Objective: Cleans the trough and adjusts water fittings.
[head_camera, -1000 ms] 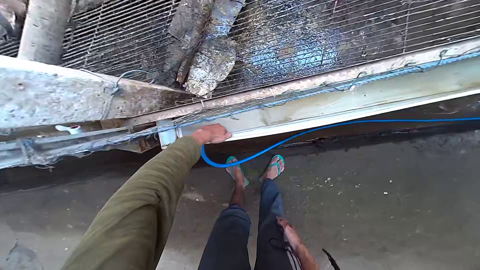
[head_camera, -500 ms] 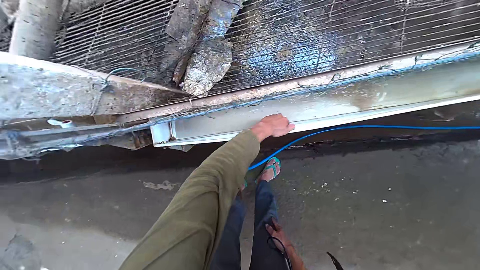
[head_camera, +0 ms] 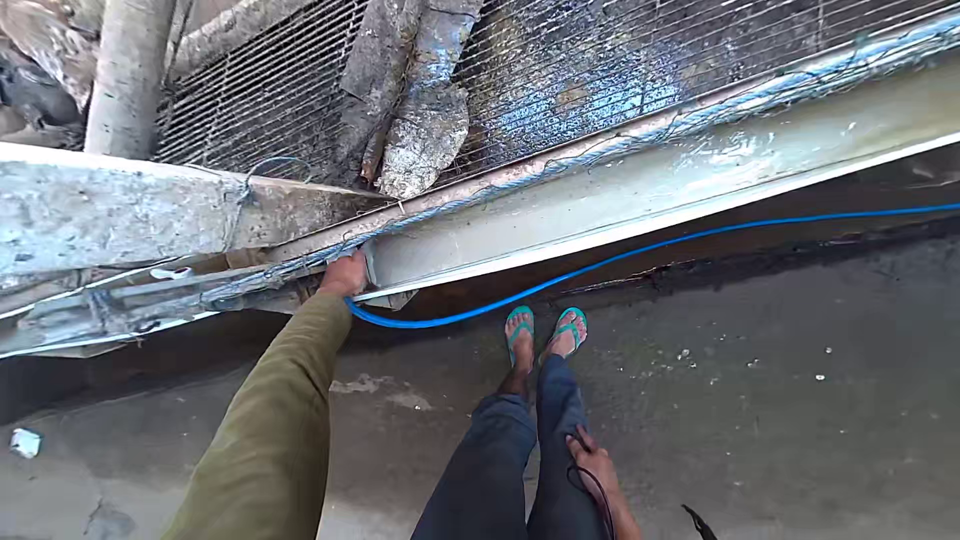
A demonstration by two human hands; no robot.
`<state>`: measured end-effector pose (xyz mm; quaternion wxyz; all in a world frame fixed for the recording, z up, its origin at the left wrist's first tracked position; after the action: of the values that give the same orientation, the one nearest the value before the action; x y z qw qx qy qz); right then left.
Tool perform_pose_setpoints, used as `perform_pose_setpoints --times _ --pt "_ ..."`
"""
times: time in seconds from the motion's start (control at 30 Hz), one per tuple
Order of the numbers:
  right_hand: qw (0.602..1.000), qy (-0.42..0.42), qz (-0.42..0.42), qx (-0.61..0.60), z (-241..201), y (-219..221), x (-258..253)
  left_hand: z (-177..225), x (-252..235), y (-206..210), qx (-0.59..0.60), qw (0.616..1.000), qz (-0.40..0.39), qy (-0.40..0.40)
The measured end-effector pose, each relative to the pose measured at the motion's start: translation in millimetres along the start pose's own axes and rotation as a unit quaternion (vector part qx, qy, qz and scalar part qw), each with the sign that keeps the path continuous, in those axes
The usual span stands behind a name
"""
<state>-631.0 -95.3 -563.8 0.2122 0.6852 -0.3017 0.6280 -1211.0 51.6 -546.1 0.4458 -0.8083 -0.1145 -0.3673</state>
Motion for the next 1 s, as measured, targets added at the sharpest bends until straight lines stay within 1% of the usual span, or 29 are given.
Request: perform_pose_setpoints --times 0.03,0.07,0.1,0.17,0.23,0.27,0.33,0.4,0.5,0.57,0.63,0.7,0.83,0.9,1.0 --pt "1.0 -0.005 0.025 0.0 -8 -7 5 2 -2 0 0.018 1.0 0.003 -0.014" --pt "0.999 -0.01 0.048 -0.001 -14 -15 13 5 0 0 0.018 1.0 -0.005 -0.011" --pt "0.998 -0.014 0.066 0.001 -19 -24 22 8 3 1 -0.001 1.0 -0.022 0.011" --pt "0.995 -0.023 0.093 -0.007 -24 -41 39 19 9 2 -0.078 0.99 -0.064 0.095" --pt "0.993 -0.034 0.114 -0.013 -22 -48 46 34 13 4 -0.123 0.972 -0.076 0.187" --pt "0.992 -0.036 0.12 -0.012 -18 -46 44 43 15 6 -0.124 0.967 -0.073 0.212" --pt "0.992 -0.032 0.124 0.004 -4 -38 31 58 18 9 -0.091 0.966 -0.06 0.236" --pt "0.993 -0.015 0.119 0.019 11 -31 14 79 23 8 -0.039 0.972 -0.041 0.229" --pt "0.994 0.014 0.097 0.041 22 -34 -11 112 39 5 0.035 0.984 -0.005 0.177" --pt "0.994 0.021 0.09 0.056 27 -48 -25 132 48 7 0.079 0.986 0.009 0.144" --pt "0.995 0.017 0.079 0.055 30 -67 -31 153 59 11 0.131 0.983 0.016 0.128" --pt "0.996 0.016 0.073 0.037 37 -81 -29 188 81 14 0.173 0.977 0.017 0.123" --pt "0.998 -0.001 0.062 0.006 47 -103 -28 280 108 30 0.249 0.959 0.002 0.138" --pt "0.999 -0.003 0.051 -0.003 51 -112 -29 328 123 33 0.244 0.96 -0.011 0.14" --pt "0.998 0.005 0.061 -0.033 56 -123 -25 395 148 41 0.216 0.959 -0.005 0.184"
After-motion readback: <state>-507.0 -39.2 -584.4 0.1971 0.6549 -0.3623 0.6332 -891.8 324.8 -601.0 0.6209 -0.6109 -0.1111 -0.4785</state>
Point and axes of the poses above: each hand's wrist, its own x-axis away from the middle knuckle, its own y-axis out of the palm, z = x × y, the point moved 1 cm from there along -x, towards the middle knuckle, and after that the axes turned 8 degrees about -y, right-handed, at the moved point
